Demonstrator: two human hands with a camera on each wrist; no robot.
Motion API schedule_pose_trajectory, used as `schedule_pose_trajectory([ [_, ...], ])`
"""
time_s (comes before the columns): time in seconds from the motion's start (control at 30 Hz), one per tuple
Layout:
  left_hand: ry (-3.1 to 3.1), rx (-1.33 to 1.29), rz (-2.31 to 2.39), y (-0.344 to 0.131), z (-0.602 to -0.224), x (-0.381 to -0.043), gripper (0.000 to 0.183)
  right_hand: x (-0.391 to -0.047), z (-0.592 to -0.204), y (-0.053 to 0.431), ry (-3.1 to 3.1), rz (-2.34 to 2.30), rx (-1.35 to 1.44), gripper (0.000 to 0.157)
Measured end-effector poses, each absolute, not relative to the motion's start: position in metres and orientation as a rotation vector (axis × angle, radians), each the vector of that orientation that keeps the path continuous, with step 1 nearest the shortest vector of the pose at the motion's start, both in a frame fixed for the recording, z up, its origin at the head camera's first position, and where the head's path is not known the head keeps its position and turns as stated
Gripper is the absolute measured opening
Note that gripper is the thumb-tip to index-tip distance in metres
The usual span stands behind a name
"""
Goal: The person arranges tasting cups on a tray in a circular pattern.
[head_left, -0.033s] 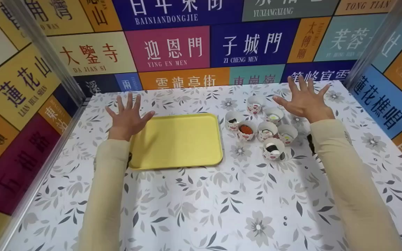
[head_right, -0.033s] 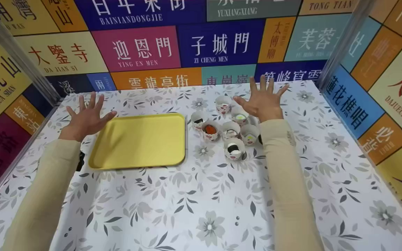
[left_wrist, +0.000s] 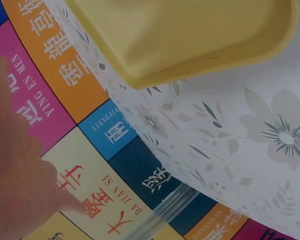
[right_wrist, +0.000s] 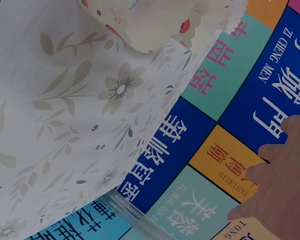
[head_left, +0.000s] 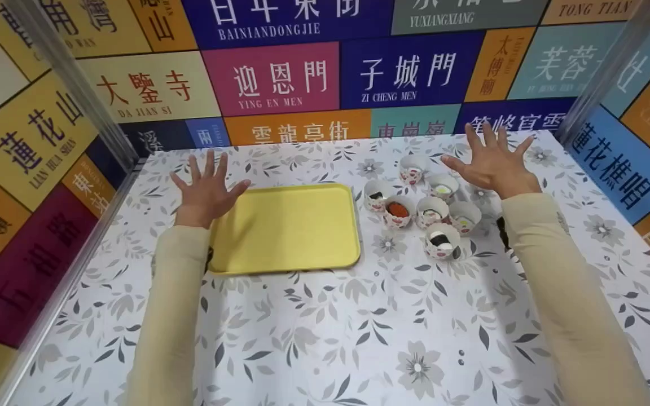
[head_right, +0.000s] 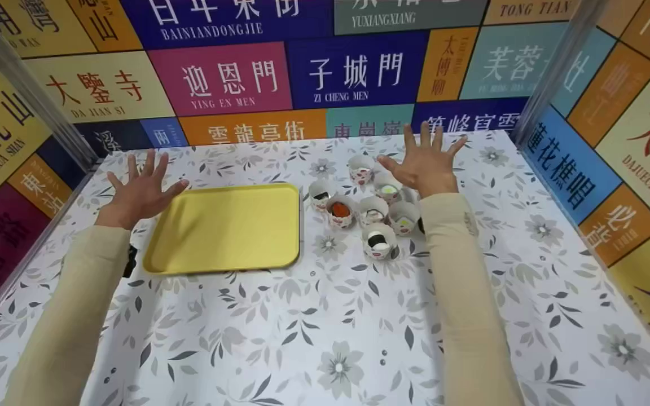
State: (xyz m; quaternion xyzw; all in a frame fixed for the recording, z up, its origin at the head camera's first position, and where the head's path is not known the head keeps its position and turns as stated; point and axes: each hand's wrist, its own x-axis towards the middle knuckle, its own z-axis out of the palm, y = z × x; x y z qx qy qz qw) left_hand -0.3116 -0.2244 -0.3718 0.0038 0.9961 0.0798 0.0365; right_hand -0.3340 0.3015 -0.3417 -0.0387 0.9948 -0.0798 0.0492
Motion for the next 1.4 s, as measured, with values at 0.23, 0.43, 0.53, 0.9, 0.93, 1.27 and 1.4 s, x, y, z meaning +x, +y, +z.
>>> schedule_pose_trajectory([
  [0.23, 3.061, 0.021, 0.243, -0.228, -0.372, -0.308, 0.086, -0.332, -0.342, 0.301, 3.017, -0.267, -0.114, 0.103],
  [0.43, 3.068, 0.046, 0.247, -0.231, -0.373, -0.305, 0.085, -0.331, -0.341, 0.3, 3.017, -0.301, -0.127, 0.102],
  [0.53, 3.071, 0.063, 0.248, -0.232, -0.374, -0.303, 0.085, -0.33, -0.342, 0.3, 3.016, -0.293, -0.141, 0.102],
  [0.9, 3.077, 0.118, 0.233, -0.238, -0.381, -0.293, 0.086, -0.322, -0.349, 0.304, 3.019, -0.379, -0.184, 0.102],
  [0.93, 3.079, 0.124, 0.233, -0.239, -0.382, -0.291, 0.087, -0.321, -0.351, 0.304, 3.019, -0.394, -0.19, 0.101],
  [1.27, 3.038, 0.148, 0.324, -0.256, -0.394, -0.275, 0.089, -0.306, -0.361, 0.303, 3.024, -0.503, -0.268, 0.097],
  [1.4, 3.035, 0.162, 0.337, -0.264, -0.397, -0.264, 0.089, -0.301, -0.367, 0.306, 3.014, -0.592, -0.28, 0.094],
])
